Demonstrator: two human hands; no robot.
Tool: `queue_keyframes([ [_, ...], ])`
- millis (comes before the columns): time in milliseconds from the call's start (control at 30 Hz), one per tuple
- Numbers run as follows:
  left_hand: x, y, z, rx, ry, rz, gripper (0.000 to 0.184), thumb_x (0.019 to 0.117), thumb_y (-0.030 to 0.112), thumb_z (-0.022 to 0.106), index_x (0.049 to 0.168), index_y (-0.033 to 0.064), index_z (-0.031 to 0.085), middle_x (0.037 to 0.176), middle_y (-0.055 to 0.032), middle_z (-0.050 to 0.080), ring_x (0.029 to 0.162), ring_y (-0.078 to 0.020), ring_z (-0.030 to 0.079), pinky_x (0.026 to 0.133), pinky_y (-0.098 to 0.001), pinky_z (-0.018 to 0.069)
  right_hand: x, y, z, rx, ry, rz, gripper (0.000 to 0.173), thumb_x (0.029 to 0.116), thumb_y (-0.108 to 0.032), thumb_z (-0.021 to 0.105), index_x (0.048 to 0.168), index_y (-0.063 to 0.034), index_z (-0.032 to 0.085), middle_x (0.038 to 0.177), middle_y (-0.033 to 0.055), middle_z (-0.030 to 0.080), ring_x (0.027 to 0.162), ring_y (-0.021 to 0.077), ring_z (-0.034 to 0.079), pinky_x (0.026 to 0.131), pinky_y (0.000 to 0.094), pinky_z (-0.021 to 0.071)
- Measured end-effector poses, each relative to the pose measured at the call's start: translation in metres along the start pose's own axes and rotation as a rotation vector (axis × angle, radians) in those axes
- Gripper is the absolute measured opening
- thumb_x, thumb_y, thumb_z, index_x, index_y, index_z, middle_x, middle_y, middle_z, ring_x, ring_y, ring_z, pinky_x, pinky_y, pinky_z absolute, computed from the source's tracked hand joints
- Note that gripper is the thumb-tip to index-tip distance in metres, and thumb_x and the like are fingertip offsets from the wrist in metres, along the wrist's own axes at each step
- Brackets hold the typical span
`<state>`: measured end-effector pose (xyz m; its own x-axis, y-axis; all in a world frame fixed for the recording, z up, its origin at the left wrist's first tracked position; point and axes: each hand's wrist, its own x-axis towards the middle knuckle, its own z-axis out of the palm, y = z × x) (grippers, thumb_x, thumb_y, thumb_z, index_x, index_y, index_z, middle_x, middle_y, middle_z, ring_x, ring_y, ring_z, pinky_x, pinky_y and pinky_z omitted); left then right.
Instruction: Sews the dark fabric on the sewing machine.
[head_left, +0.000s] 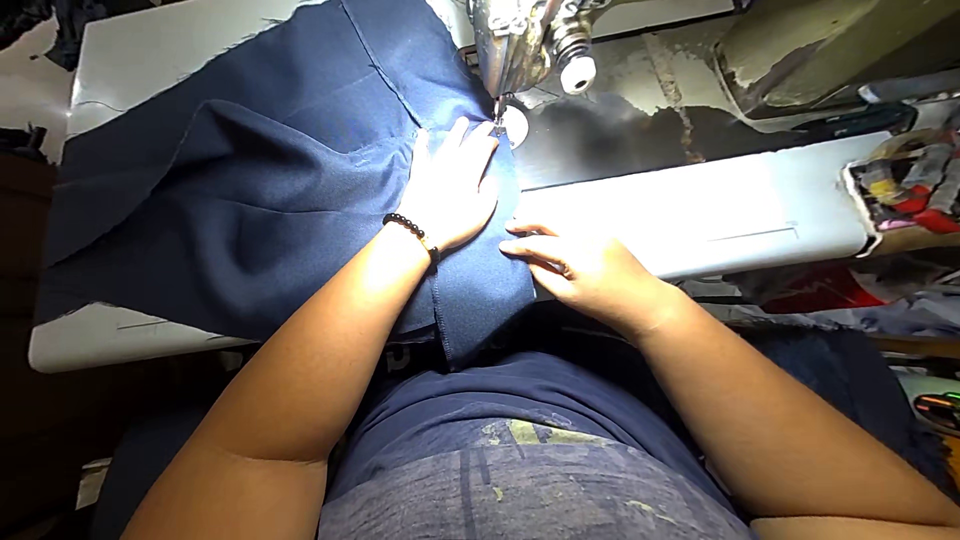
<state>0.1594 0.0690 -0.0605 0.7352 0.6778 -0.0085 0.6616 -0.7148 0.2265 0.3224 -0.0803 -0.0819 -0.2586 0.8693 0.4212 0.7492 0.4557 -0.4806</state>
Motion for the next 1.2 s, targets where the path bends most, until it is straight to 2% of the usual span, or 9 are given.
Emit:
queue_keyframes([
  [300,0.033,-0.015,-0.007,0.014,0.027,-0.036,0.056,0.1025,0.029,0.033,0.155,0.0132,0.043,0.165,-0.0021,0.038,0.158,-0.0256,0.021,0.121,-0.071,0.0066,0.038,0.026,-0.009,0.004,-0.083,0.001,0.031,0.0968,-0.008,0.052,0.113,-0.0079,0.079,0.126,0.0148,0.07,0.125,0.0319,0.062,0.106,0.0462,0.0484],
  [433,0.047,-0.021,-0.01,0.034,0.026,-0.066,0.058,0.102,0.03,0.033,0.158,0.0167,0.039,0.167,0.0007,0.034,0.159,-0.0229,0.019,0.121,-0.0709,0.0065,0.049,0.035,-0.008,0.011,-0.043,-0.004,0.032,0.0947,-0.008,0.052,0.11,-0.007,0.079,0.123,0.0157,0.071,0.119,0.0309,0.065,0.1,0.0458,0.0512],
  [533,0.045,-0.019,-0.011,0.047,0.018,-0.074,0.056,0.1051,0.031,0.031,0.159,0.0166,0.038,0.168,-0.0001,0.032,0.159,-0.0249,0.016,0.121,-0.0718,0.005,0.042,0.026,-0.009,-0.014,-0.106,0.089,0.038,0.0965,-0.01,0.047,0.122,-0.0089,0.075,0.137,0.0131,0.066,0.132,0.0319,0.058,0.102,0.0545,0.0447],
  [600,0.032,-0.011,-0.014,0.039,-0.002,-0.074,0.056,0.1093,0.034,0.031,0.161,0.0132,0.035,0.171,-0.0051,0.025,0.16,-0.0305,0.012,0.118,-0.0756,0.0045,0.032,0.018,-0.01,-0.041,-0.14,0.134,0.044,0.0965,-0.011,0.045,0.133,-0.0099,0.069,0.147,0.01,0.06,0.139,0.0309,0.052,0.106,0.0566,0.0415],
  [667,0.005,0.003,-0.014,-0.029,0.01,-0.059,0.054,0.108,0.035,0.039,0.157,0.011,0.041,0.17,-0.0092,0.025,0.159,-0.0326,0.015,0.118,-0.0761,0.0084,0.017,0.009,-0.006,-0.04,-0.068,0.106,0.042,0.095,-0.009,0.048,0.13,-0.0063,0.07,0.142,0.0119,0.063,0.135,0.0292,0.057,0.11,0.0505,0.0452],
  [733,-0.024,0.017,-0.005,-0.098,0.03,-0.038,0.053,0.1053,0.04,0.043,0.15,0.0123,0.05,0.164,-0.0094,0.037,0.156,-0.0325,0.026,0.115,-0.0781,0.0131,0.003,0.003,0.002,-0.017,0.049,0.079,0.035,0.0942,-0.006,0.05,0.118,-0.0039,0.075,0.135,0.0126,0.068,0.128,0.0265,0.063,0.107,0.0435,0.0491],
  [867,-0.047,0.028,0.01,-0.125,0.087,-0.057,0.055,0.1059,0.043,0.04,0.153,0.0161,0.048,0.164,-0.0048,0.04,0.156,-0.0314,0.025,0.113,-0.0812,0.0057,0.001,0.001,0.005,0.011,0.111,0.08,0.029,0.0941,-0.006,0.054,0.108,-0.0051,0.079,0.127,0.0124,0.072,0.121,0.0257,0.067,0.103,0.0423,0.0516],
  [1033,-0.054,0.036,0.011,-0.036,0.119,-0.051,0.056,0.1075,0.038,0.035,0.159,0.016,0.04,0.168,-0.003,0.032,0.158,-0.0322,0.019,0.11,-0.084,0.0079,-0.002,0.002,0.005,-0.035,0.133,0.013,0.028,0.0924,-0.007,0.056,0.106,-0.0075,0.08,0.124,0.0117,0.073,0.115,0.0261,0.069,0.099,0.043,0.0538],
  [1200,-0.053,0.038,0.013,-0.061,0.151,-0.076,0.056,0.1069,0.039,0.038,0.159,0.0191,0.039,0.168,0.0004,0.033,0.157,-0.0328,0.022,0.107,-0.0859,0.009,-0.006,0.004,0.006,-0.056,0.185,-0.049,0.028,0.0919,-0.005,0.058,0.108,-0.0068,0.08,0.123,0.0132,0.073,0.113,0.0263,0.07,0.098,0.0397,0.0547],
])
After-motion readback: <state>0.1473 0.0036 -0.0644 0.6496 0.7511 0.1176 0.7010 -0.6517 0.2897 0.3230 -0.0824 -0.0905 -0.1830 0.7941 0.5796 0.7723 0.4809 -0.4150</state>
